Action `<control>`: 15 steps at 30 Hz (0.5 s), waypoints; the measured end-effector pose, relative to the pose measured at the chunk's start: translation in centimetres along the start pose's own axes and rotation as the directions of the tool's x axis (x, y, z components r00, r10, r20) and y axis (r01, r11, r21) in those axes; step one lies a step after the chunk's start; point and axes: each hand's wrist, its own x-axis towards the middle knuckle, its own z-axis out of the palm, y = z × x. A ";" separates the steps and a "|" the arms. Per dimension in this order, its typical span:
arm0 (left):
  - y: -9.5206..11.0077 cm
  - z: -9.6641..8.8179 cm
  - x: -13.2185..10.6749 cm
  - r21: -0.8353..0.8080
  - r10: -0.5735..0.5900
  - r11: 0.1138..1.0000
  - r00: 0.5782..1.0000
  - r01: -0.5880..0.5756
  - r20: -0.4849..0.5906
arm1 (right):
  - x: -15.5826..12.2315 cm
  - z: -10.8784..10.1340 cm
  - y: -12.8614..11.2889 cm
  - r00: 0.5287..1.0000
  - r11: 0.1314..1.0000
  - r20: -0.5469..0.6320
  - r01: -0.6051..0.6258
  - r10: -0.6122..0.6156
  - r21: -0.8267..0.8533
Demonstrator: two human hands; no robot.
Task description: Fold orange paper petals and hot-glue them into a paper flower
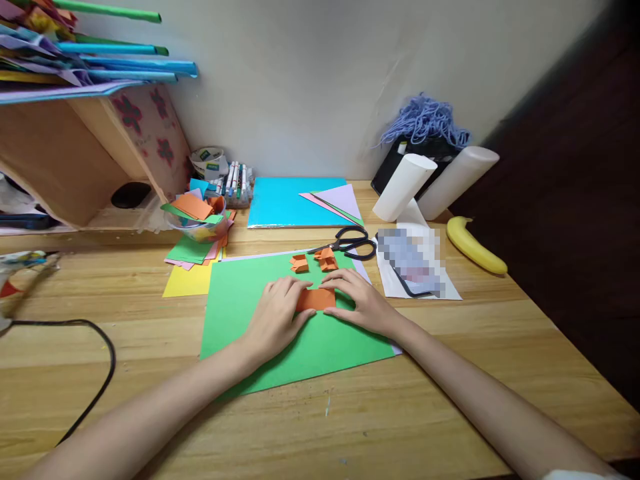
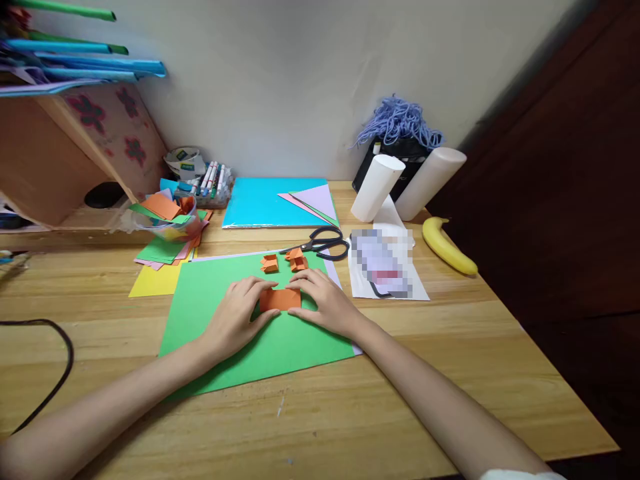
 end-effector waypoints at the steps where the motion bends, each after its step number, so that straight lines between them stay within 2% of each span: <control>1: -0.2 0.0 0.0 -0.001 0.012 1.000 1.000 -0.012 -0.015 | -0.1 0.0 0.1 1.000 1.000 -0.013 0.016 -0.016 0.003; 7: -0.5 0.4 0.0 0.003 0.084 0.996 0.996 -0.084 -0.034 | -0.5 0.2 0.4 0.986 0.989 -0.093 0.141 -0.136 0.048; 10: -0.3 0.3 0.0 -0.017 0.079 0.997 0.997 -0.079 -0.013 | -0.5 0.3 0.6 0.989 0.989 -0.058 0.139 -0.136 0.058; 15: -0.1 0.1 -0.4 -0.059 0.060 0.996 0.996 -0.064 -0.064 | -0.4 0.2 0.7 0.989 0.984 -0.017 0.148 -0.147 0.103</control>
